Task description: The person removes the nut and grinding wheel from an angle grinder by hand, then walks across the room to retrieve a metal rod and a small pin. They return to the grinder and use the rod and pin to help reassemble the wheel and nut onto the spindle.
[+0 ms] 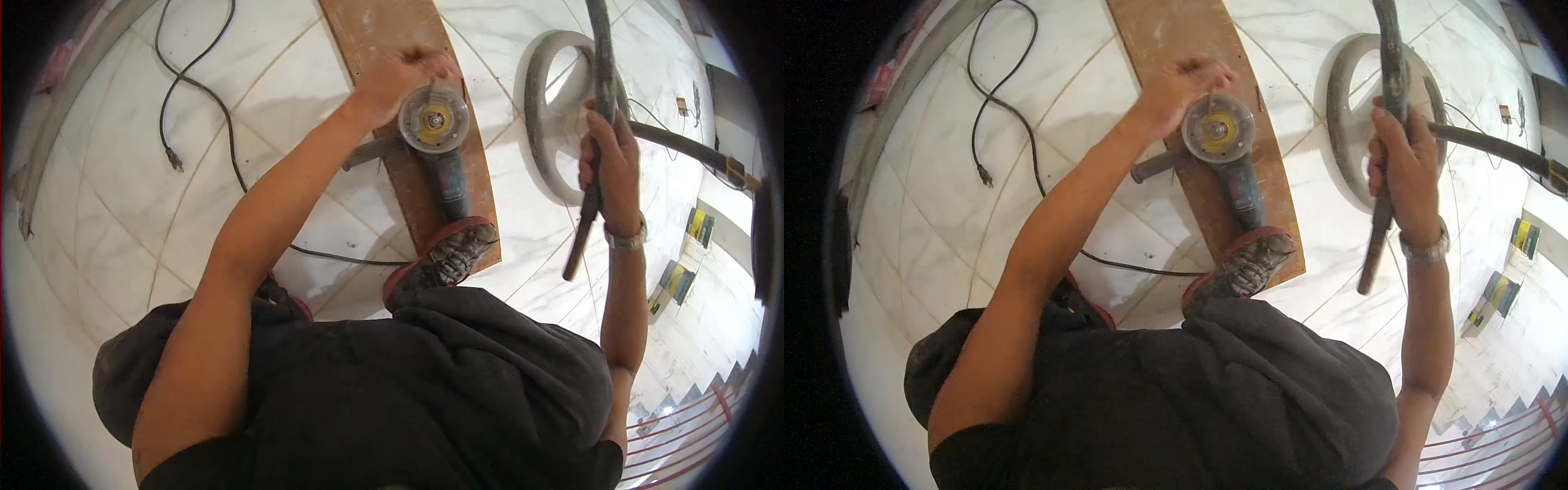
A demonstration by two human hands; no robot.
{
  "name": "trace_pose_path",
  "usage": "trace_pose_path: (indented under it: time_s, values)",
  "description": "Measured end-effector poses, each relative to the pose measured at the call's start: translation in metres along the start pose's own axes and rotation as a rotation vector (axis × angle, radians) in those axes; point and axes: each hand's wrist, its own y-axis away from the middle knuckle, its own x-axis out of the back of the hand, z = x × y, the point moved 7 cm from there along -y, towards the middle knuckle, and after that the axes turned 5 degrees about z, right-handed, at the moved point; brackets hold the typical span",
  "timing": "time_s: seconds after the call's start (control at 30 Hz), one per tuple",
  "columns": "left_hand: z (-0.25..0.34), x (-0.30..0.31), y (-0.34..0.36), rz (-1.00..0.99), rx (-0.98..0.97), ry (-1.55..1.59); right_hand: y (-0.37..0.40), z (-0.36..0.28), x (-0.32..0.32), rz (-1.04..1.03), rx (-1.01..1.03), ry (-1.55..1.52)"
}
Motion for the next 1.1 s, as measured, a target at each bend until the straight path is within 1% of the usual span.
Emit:
trace_pose_path:
  time_s: [0.03,0.07,0.1,0.13,0.17,0.2,0.23,0.27,0.3,0.33,0.37,0.4,0.43,0.47,0.53,0.57,0.67,0.7,0.77,0.8,0.87,0.9,1.0,1.07,1.1]
  values:
    - [0.006,0.011,-0.002,0.073,-0.008,0.08,-0.003,0.015,0.0,0.02,-0.003,0.071]
    - [0.011,0.023,-0.004,0.144,-0.014,0.163,-0.006,0.037,-0.004,0.018,-0.097,0.036]
    - [0.012,0.033,-0.004,0.132,-0.001,0.066,-0.006,0.054,-0.012,-0.015,-0.129,0.272]
    - [0.012,0.046,-0.004,0.122,0.011,-0.031,-0.01,0.096,-0.02,-0.047,-0.147,0.228]
    - [0.012,0.05,-0.003,0.115,0.019,-0.128,-0.005,0.112,-0.033,-0.081,-0.134,0.3]
    - [0.013,0.043,0.005,0.14,0.05,-0.2,-0.004,0.147,-0.041,-0.048,-0.114,0.348]
    - [0.018,0.033,0.02,0.171,0.078,-0.274,-0.001,0.163,-0.052,-0.054,-0.076,0.45]
    - [0.022,0.029,0.029,0.205,0.106,-0.349,-0.001,0.175,-0.062,-0.05,0.042,0.5]
    - [0.019,0.03,0.03,0.205,0.058,-0.382,0.001,0.186,-0.072,-0.039,0.161,0.553]
    - [0.007,0.033,0.031,0.199,0.01,-0.415,0.004,0.184,-0.079,-0.015,0.255,0.584]
    - [-0.001,0.033,0.03,0.192,-0.04,-0.444,0.003,0.19,-0.083,0.023,0.296,0.578]
    - [-0.007,0.034,0.031,0.193,0.0,-0.427,0.003,0.189,-0.086,0.059,0.335,0.573]
    - [-0.013,0.036,0.033,0.191,0.039,-0.41,0.0,0.193,-0.086,0.059,0.301,0.549]
    - [-0.016,0.037,0.033,0.189,0.077,-0.395,-0.008,0.196,-0.084,0.105,0.321,0.564]
    - [-0.016,0.037,0.033,0.206,0.047,-0.382,-0.027,0.21,-0.083,0.198,0.36,0.592]
    - [-0.013,0.037,0.035,0.216,0.036,-0.376,-0.031,0.207,-0.081,0.204,0.353,0.62]
    - [0.004,0.034,0.04,0.219,-0.061,-0.556,-0.046,0.216,-0.074,0.271,0.239,0.648]
    - [0.012,0.026,0.043,0.172,-0.151,-0.659,-0.049,0.22,-0.071,0.255,0.16,0.673]
    - [0.024,0.008,0.053,0.077,-0.33,-0.861,-0.055,0.215,-0.067,0.252,0.205,0.733]
    - [0.025,0.0,0.06,0.043,-0.354,-0.907,-0.057,0.214,-0.066,0.245,0.226,0.761]
    - [0.025,-0.014,0.072,-0.023,-0.402,-1.003,-0.061,0.217,-0.065,0.194,0.184,0.762]
    - [0.024,-0.014,0.074,-0.038,-0.393,-0.999,-0.062,0.217,-0.066,0.172,0.161,0.76]
    - [0.015,-0.006,0.071,-0.079,-0.375,-0.978,-0.058,0.208,-0.063,0.207,0.214,0.784]
    - [0.004,0.011,0.06,-0.078,-0.369,-0.952,-0.057,0.188,-0.059,0.263,0.32,0.741]
    - [0.011,0.005,0.065,-0.062,-0.425,-0.974,-0.059,0.175,-0.059,0.289,0.377,0.718]
